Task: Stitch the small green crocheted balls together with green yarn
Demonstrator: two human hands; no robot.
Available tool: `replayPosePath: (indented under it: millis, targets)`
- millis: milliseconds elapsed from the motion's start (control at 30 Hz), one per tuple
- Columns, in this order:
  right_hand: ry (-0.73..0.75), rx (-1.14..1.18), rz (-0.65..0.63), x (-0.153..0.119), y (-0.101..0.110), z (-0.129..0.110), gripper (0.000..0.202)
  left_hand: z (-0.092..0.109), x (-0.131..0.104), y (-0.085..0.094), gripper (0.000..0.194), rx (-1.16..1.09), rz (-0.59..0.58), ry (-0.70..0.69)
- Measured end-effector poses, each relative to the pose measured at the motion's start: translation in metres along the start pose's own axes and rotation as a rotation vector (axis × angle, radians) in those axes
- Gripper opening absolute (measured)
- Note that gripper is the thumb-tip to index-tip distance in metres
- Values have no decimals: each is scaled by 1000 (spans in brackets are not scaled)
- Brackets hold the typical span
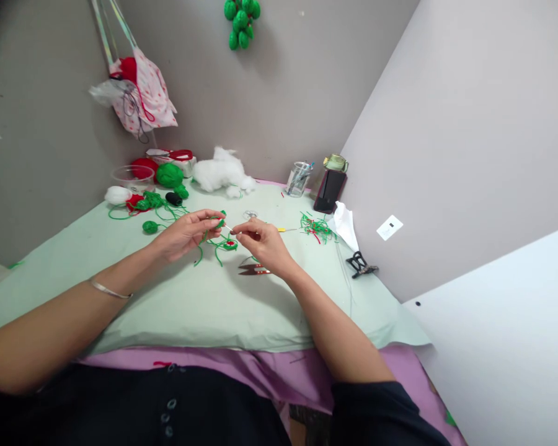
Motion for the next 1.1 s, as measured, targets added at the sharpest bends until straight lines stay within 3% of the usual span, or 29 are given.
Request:
replayPosePath:
  millis: [500, 800, 1100]
  targets:
    - [-33, -144, -15, 1, -3, 9, 20, -5, 5, 0, 40, 31, 22, -57]
    - [-85, -196, 3, 2, -3, 15, 21, 5, -1, 0, 39, 251, 62, -192]
    - [-72, -19, 4, 5, 3, 16, 18, -3, -1, -6, 33, 26, -46, -26]
Point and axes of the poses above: each hand's wrist, its own x-axis towards the middle knuckle, its own y-axis out of the back of the hand, z = x × y, the point moved 9 cm from there along x, towards the middle knuckle, and after that the axes turned 12 degrees about x, right-handed, at the moved point
